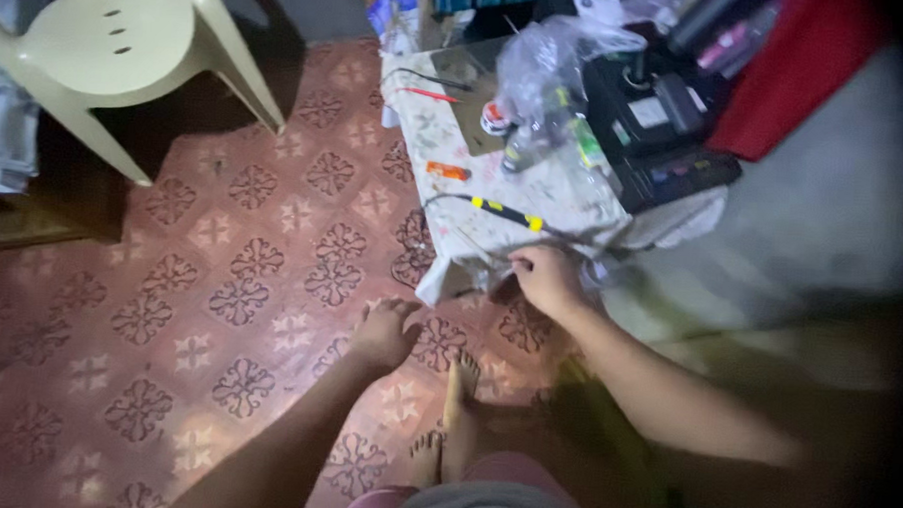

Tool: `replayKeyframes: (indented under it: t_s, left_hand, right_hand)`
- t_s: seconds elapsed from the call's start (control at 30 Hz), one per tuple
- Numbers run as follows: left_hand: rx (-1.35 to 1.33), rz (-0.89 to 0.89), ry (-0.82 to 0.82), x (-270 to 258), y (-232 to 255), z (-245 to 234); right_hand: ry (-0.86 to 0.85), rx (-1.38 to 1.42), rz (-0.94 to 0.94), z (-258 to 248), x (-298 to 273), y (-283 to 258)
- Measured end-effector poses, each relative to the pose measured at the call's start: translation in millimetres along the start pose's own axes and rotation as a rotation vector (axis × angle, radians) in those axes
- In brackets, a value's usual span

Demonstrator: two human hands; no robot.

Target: The person handles a soldering iron, a multimeter, and various small items on a cluttered table before picking up and moving a plastic chair.

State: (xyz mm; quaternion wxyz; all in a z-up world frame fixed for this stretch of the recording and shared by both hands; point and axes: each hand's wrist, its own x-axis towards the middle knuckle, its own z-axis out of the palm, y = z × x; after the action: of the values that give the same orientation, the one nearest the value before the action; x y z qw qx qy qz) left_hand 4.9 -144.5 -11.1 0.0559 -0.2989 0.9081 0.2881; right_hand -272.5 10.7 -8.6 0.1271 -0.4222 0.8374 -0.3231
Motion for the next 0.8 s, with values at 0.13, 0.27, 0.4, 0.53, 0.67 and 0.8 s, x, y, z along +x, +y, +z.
replayKeyframes:
  t_s: [0.13, 0.27, 0.4, 0.53, 0.67, 0.8]
  left_hand:
    - [0.013, -0.046, -0.01, 39, 20, -20]
    - [0.052, -0.015, -0.007, 85, 32, -24]
    - [0.047, -0.015, -0.03, 141, 22, -6]
    - [-0.094, -0.011, -0.028, 168, 14, 14]
    - [0.098, -0.118, -0.111, 164, 26, 12]
    - [0.05, -0.118, -0.119, 145, 39, -13]
  right_hand:
    - [-0.021, -0.36, 0.118, 4, 47, -3]
    - [0.023, -0.504, 0.16, 6, 73, 22]
    - [0.08, -0.496, -0.093, 10, 102, 44]
    - [-0.14, -0.568, -0.215, 21, 125, 46]
    - [-0.261, -0.696, -0.234, 37, 149, 55]
    - [-0.253, -0.681, -0.332, 43, 164, 52]
